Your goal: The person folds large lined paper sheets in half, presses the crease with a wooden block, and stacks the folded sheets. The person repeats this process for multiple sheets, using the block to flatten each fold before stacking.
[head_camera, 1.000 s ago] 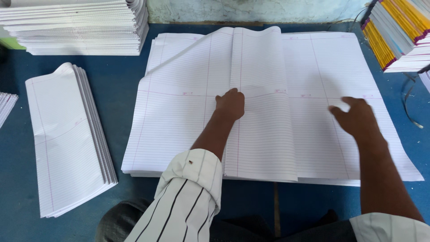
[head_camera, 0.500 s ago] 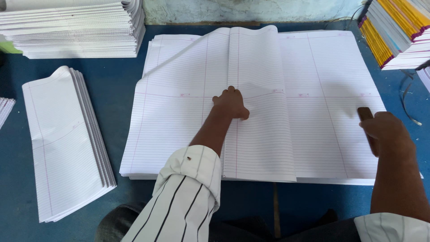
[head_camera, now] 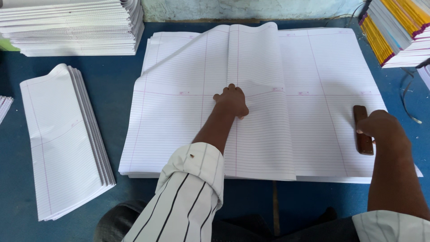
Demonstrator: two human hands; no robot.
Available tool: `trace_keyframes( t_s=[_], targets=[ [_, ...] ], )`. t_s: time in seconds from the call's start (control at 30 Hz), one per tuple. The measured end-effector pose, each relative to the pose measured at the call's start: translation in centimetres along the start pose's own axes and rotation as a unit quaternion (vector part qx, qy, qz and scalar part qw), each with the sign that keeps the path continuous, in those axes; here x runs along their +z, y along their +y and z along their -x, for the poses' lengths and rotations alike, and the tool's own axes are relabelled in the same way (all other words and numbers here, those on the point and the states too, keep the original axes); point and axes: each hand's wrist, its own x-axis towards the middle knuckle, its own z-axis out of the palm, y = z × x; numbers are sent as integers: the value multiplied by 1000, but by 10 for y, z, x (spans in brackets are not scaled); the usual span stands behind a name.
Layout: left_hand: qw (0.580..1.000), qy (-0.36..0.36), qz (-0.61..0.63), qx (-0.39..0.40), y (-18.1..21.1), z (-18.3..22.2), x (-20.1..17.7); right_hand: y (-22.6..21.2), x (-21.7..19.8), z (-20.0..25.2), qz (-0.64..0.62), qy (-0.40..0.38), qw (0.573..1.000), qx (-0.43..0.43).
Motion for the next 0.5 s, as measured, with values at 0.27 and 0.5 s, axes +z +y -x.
trace_keyframes(
  t_s=[0.27,0.5],
  targets=[
    [1000,-13,9,-6,-1,0,-1,1,1,-1,-27,-4,999,-19],
    [1000,-11,13,-11,1,0,-3,-21,-23,53,-124,-26,991,-46]
  ],
)
